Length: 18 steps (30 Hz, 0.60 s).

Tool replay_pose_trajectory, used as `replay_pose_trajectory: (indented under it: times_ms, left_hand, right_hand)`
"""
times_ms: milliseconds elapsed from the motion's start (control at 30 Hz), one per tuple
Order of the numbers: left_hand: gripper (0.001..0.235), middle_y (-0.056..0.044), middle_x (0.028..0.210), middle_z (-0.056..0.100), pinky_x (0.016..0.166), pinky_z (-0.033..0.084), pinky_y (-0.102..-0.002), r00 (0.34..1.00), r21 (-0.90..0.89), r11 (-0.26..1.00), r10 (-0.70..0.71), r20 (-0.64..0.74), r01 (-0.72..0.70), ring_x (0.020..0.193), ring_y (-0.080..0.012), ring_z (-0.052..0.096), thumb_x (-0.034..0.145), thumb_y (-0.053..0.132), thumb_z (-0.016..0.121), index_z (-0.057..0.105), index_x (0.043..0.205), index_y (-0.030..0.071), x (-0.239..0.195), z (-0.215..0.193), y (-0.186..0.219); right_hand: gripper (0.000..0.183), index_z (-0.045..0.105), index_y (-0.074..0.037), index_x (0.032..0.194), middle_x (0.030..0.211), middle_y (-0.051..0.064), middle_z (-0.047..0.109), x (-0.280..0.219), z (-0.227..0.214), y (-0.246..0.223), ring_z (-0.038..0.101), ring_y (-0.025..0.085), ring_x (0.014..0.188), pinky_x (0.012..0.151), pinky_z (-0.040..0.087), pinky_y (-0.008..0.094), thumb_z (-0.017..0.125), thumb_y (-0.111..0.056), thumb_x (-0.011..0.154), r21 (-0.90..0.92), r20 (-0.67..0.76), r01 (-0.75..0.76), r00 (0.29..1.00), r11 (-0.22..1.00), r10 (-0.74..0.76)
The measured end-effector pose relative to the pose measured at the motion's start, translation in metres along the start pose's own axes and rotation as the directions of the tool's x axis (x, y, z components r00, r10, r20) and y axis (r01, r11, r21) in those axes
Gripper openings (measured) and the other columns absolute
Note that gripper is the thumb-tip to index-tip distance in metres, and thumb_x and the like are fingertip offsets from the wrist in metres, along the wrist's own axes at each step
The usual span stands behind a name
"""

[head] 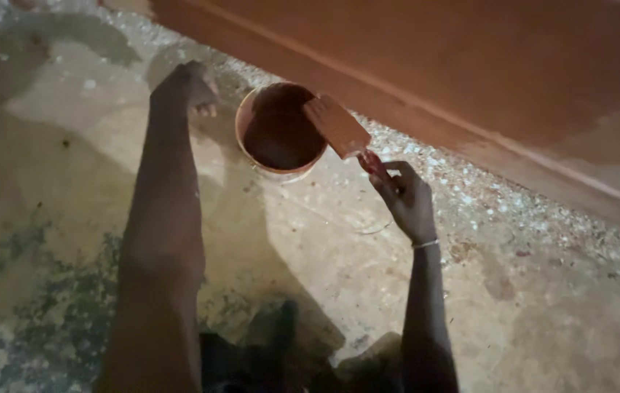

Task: The person paints a wall with reddish-brown paint using a brush. They repeatedly dip the brush into a bucket and apply paint in horizontal strokes along the lower section of the wall.

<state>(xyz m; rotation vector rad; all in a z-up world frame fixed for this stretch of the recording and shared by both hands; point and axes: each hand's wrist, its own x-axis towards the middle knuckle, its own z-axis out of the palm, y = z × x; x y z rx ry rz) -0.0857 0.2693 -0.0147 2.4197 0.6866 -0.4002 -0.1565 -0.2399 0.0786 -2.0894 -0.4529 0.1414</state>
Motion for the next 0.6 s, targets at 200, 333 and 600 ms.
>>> replay_pose_trajectory:
  times_ms: [200,333,600]
  left_hand:
    - [0.046,-0.011,0.102,0.075,0.075,0.061,-0.045,0.995,-0.246,0.966,0.092,0.041,-0.080,0.077,-0.0252,0.075,0.097,0.045,0.058,0.065,0.121,0.007,0.016,0.021,0.022]
    - [0.052,-0.010,0.103,0.075,0.073,0.062,-0.043,0.975,-0.362,0.925,0.175,0.138,-0.115,0.074,-0.0227,0.076,0.098,0.049,0.055,0.062,0.126,0.006,0.016,0.020,0.038]
    - [0.065,-0.016,0.112,0.076,0.077,0.062,-0.042,0.957,-0.481,0.874,0.192,0.215,-0.067,0.074,-0.0226,0.077,0.098,0.059,0.056,0.058,0.135,0.005,0.003,0.023,0.050]
  right_hand:
    - [0.028,0.076,-0.017,0.101,0.072,0.012,0.073,0.074,0.015,-0.072,0.070,0.032,0.064,0.056,0.053,0.044,0.078,-0.041,0.087,-0.571,0.247,0.317,0.946,0.757,-0.210]
    - [0.031,0.078,-0.025,0.091,0.067,0.011,0.071,0.114,0.063,-0.084,0.070,0.034,0.062,0.053,0.054,0.048,0.064,-0.051,0.099,-0.758,0.471,0.491,0.868,0.429,-0.160]
    - [0.041,0.078,-0.017,0.081,0.076,0.011,0.074,0.151,0.105,-0.059,0.073,0.032,0.073,0.064,0.058,0.047,0.063,-0.053,0.093,-0.741,0.572,0.542,0.819,0.397,-0.051]
